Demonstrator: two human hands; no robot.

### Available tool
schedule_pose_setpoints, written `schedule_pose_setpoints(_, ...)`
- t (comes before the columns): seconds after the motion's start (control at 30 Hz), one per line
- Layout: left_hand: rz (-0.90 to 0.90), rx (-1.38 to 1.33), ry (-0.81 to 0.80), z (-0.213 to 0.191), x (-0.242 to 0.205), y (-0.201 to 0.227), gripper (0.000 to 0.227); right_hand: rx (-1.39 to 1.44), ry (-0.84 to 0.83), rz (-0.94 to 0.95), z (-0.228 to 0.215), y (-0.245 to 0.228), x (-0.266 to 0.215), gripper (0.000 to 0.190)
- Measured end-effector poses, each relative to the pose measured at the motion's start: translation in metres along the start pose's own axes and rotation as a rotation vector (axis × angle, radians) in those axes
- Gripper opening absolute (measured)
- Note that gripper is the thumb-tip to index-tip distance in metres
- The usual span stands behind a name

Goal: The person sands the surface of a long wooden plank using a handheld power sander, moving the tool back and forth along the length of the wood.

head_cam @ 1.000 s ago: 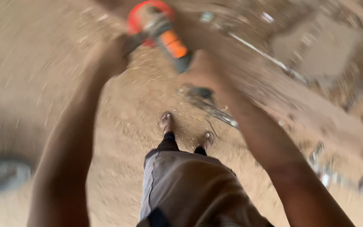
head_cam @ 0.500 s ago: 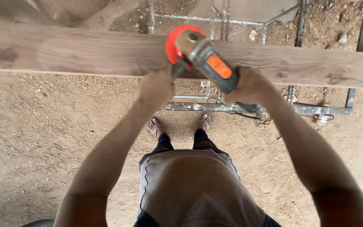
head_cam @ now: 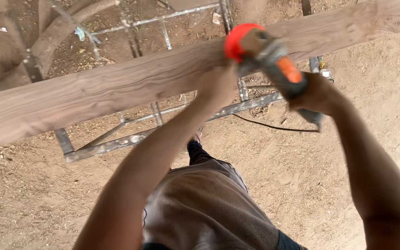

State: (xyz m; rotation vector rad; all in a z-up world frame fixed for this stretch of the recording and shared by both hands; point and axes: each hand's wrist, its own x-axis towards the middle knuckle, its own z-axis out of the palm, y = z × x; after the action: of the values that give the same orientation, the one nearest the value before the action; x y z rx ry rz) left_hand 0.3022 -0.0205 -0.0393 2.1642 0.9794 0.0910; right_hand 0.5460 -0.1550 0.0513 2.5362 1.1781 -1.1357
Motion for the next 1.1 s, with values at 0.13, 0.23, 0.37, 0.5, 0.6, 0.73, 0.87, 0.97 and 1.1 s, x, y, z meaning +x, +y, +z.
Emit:
schedule_pose_setpoints(0.13,0.275,0.077,0.153,0.064,0.049,0.07,0.03,0.054,0.055,0.134,-0.015,0.107,-0.001,0.074)
schedule_pose_setpoints(0.23,0.291,0.053,0.103,0.08,0.047,0.092,0.022,0.091,0.043,0.177,-0.005,0.139,-0.004,0.078)
schedule_pose_setpoints(0.37,0.116,-0.036,-0.01,0.06,0.013,0.064,0.022,0.067,-0.006,0.071,0.001,0.099,0.004,0.083)
schedule_pose_setpoints(0.5,-0.152,-0.075,0.076,0.015,-0.059,-0.011,0.019,-0.047,-0.105,-0.23,0.011,-0.015,0.003,0.085)
schedule_pose_setpoints(0.6,-0.334,0.201,0.011,-0.039,-0.113,-0.04,0.057,-0.038,-0.29,-0.24,0.019,-0.096,-0.017,0.064)
schedule_pose_setpoints(0.73,-0.438,0.24,-0.002,-0.056,-0.113,-0.036,0.05,0.019,-0.192,-0.357,0.015,-0.112,-0.027,0.077)
schedule_pose_setpoints(0.87,-0.155,0.224,0.082,-0.019,-0.048,-0.012,0.048,0.104,-0.079,-0.256,0.002,-0.036,-0.006,0.073)
schedule_pose_setpoints(0.97,0.128,0.074,0.052,0.021,0.035,0.035,0.017,0.199,0.052,-0.17,-0.009,0.051,0.008,0.069)
schedule_pose_setpoints(1.1,0.265,0.133,-0.109,0.059,0.089,0.113,0.019,0.33,0.123,0.084,-0.008,0.14,-0.006,0.067)
